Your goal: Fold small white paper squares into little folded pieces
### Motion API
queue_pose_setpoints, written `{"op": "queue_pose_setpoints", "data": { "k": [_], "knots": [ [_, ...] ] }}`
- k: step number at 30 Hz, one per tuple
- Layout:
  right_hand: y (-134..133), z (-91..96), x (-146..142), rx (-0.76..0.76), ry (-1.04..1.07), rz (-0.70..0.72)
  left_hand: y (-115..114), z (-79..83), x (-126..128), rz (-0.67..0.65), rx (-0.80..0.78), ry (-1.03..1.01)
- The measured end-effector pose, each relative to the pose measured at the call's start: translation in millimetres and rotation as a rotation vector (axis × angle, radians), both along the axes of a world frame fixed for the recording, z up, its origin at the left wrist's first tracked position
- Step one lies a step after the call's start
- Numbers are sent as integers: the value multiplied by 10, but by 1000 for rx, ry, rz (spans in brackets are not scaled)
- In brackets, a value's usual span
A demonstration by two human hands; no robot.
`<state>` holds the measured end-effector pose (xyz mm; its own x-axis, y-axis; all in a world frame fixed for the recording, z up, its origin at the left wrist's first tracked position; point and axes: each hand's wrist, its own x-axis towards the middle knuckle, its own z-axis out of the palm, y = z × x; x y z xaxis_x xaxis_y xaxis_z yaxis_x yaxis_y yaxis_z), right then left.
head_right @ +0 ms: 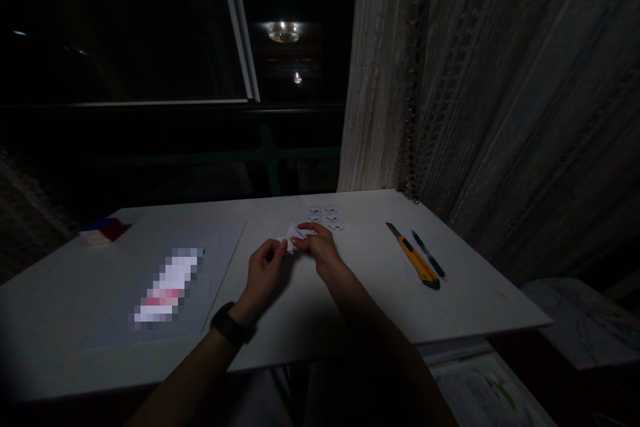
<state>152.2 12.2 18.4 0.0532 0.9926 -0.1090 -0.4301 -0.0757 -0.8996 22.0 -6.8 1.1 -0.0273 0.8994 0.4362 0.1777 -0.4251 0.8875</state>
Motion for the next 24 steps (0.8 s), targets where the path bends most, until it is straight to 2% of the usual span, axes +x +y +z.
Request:
{"op": "queue_pose_setpoints", "data": {
  "k": [4, 7, 17, 20, 24],
  "knots": [
    [-95, 122, 145, 20, 74, 279, 45, 5, -43, -39, -14, -18],
    [-112, 165, 187, 14, 49, 317, 73, -9, -58, -61, -26, -24],
    [16, 54, 175, 44, -138, 262, 52, 11, -60, -108, -29, 86],
    [60, 14, 132, 112, -204, 151, 50, 6, -60, -111, -23, 109],
    [82, -24, 31, 191, -273, -5, 57, 12, -46, 8, -54, 77]
  ]
}}
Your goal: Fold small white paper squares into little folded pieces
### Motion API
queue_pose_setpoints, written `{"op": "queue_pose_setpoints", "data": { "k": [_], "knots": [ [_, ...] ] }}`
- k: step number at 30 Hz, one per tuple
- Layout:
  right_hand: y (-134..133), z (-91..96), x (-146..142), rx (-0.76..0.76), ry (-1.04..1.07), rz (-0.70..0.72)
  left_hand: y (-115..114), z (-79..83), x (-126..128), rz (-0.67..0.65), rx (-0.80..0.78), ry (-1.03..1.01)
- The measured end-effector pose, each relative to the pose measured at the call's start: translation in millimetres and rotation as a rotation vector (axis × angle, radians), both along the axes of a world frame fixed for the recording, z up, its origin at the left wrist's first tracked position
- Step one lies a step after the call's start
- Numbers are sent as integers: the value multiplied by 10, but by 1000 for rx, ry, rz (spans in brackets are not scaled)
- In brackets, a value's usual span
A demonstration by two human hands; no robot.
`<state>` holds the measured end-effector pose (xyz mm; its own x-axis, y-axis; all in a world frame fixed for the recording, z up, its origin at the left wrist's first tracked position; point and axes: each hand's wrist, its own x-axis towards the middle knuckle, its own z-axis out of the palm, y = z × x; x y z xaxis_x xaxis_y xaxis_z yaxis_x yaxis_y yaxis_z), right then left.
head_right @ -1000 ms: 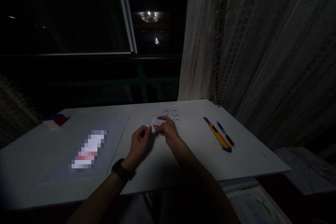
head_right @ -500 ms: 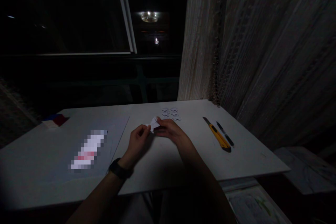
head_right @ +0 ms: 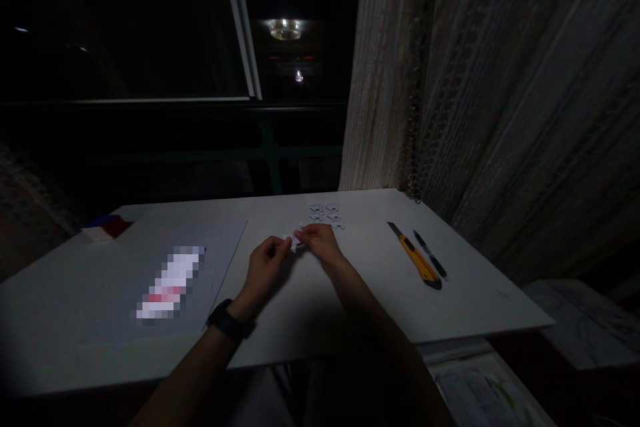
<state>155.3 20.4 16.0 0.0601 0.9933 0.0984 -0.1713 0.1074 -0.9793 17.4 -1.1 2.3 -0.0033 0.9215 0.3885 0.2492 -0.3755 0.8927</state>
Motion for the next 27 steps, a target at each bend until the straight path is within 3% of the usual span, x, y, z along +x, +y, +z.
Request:
{"op": "queue_pose_setpoints", "data": {
  "k": [7, 13, 16, 20, 27],
  "knots": [
    [-46, -3, -106, 47, 15, -20, 32, 18, -12, -104, -203, -275],
    [-89, 31, -98, 59, -28, 28, 55, 9, -44, -24, -198, -413],
    [-84, 13, -101, 54, -12, 36, 59, 11, -38, -54, -209, -484],
    [-76, -41, -134, 52, 11, 42, 63, 3, -46, -86, -223, -471],
    [-104, -85, -198, 67, 40, 46, 50, 20, -47, -2, -233, -505]
  ]
}}
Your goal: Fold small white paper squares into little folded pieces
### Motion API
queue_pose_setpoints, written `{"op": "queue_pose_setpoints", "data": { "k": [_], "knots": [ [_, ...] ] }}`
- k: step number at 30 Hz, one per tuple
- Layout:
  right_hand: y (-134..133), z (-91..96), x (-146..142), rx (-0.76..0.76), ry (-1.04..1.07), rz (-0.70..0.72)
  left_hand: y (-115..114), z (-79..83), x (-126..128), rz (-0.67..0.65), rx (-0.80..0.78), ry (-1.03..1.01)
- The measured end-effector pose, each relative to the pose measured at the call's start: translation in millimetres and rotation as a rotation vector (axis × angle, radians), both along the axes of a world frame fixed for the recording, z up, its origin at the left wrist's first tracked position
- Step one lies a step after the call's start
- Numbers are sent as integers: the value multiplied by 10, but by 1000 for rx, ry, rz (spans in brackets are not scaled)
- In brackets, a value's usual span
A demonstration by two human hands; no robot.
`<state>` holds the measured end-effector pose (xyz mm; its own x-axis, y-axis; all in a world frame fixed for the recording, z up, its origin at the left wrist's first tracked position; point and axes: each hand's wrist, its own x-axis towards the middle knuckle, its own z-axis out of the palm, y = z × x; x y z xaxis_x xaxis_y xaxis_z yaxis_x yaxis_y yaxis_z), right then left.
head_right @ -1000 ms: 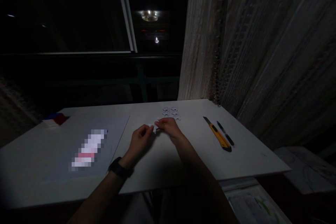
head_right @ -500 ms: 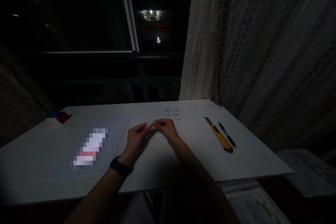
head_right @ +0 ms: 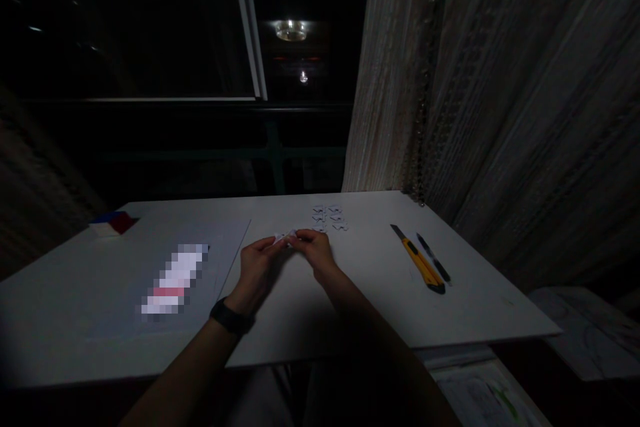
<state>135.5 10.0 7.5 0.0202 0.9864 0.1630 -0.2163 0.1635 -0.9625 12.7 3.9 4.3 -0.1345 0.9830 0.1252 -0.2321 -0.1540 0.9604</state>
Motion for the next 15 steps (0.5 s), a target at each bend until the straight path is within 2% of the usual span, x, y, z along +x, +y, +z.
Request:
{"op": "queue_pose_setpoints", "data": {
  "k": [6, 11, 15],
  "knots": [
    [-2, -27, -34, -78, 91, -86, -31, 12, 25, 23, -50, -44],
    [-9, -20, -54, -180, 150, -142, -69, 50, 29, -28, -67, -35],
    [-11, 1, -50, -157, 146, -147, -63, 63, 22, -35, -66, -7]
  ]
}}
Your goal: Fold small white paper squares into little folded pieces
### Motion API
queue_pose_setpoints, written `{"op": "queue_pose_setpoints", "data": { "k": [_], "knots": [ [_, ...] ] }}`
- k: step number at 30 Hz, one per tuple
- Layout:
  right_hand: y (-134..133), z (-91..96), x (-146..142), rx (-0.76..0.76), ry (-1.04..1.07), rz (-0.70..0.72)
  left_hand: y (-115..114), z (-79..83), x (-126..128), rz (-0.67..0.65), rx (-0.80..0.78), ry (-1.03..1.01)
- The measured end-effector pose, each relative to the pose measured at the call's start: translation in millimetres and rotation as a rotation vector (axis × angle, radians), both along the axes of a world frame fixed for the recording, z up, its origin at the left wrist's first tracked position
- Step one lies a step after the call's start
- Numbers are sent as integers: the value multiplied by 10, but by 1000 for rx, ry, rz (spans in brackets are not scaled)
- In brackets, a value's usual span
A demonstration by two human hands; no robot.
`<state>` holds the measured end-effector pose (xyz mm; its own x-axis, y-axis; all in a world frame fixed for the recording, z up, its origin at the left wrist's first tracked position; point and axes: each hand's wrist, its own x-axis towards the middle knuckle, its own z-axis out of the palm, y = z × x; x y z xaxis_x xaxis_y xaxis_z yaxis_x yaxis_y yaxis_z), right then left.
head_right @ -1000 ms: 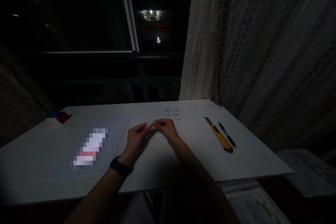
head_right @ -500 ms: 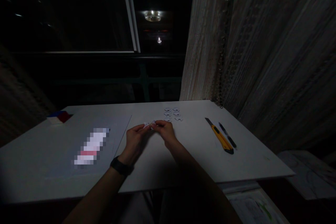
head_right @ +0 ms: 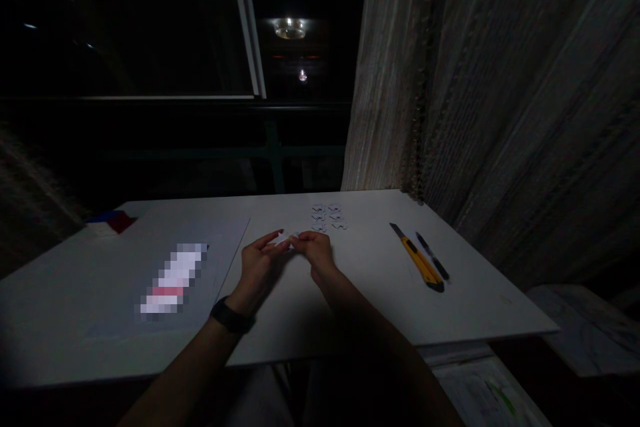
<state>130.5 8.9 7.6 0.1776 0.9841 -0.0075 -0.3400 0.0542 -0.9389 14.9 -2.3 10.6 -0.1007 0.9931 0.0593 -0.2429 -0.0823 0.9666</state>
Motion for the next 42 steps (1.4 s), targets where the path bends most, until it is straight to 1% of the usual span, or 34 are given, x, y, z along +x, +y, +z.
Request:
{"op": "queue_pose_setpoints", "data": {
  "k": [3, 6, 8, 12, 14, 16, 19, 22, 25, 28, 30, 34, 38, 42],
  "knots": [
    [8, 9, 4, 51, 1, 20, 24, -13, -10, 9, 6, -61],
    [20, -6, 0, 65, 23, 95, 37, -29, -24, 26, 7, -174],
    [30, -28, -4, 77, 22, 126, 33, -32, -31, 6, 8, -215],
    [62, -59, 18, 116, -22, 78, 22, -26, -26, -72, 21, -204],
    [81, -54, 52, 121, -42, 54, 32, -23, -24, -60, 20, -197],
    [97, -40, 98, 104, -71, 67, 57, -25, -30, -11, 26, -200],
    [111, -23, 172, 83, -168, 183, 106, -49, -49, 42, 75, -170],
    [107, -12, 230, 114, -299, 301, 142, -95, -57, 5, 90, -92],
    [100, -2, 264, 152, -389, 349, 147, -121, -48, -27, 54, -30],
    [107, 2, 274, 197, -396, 338, 122, -99, -38, -8, 12, -31],
    [117, 2, 271, 223, -366, 297, 99, -71, -37, -23, -25, -66],
    [129, 11, 259, 243, -342, 212, 65, -42, -42, -125, -116, -125],
    [124, 29, 260, 284, -424, 189, 62, -49, -40, -231, -192, -106],
    [134, 15, 270, 311, -490, 173, 68, -43, -29, -291, -210, -96]
  ]
}}
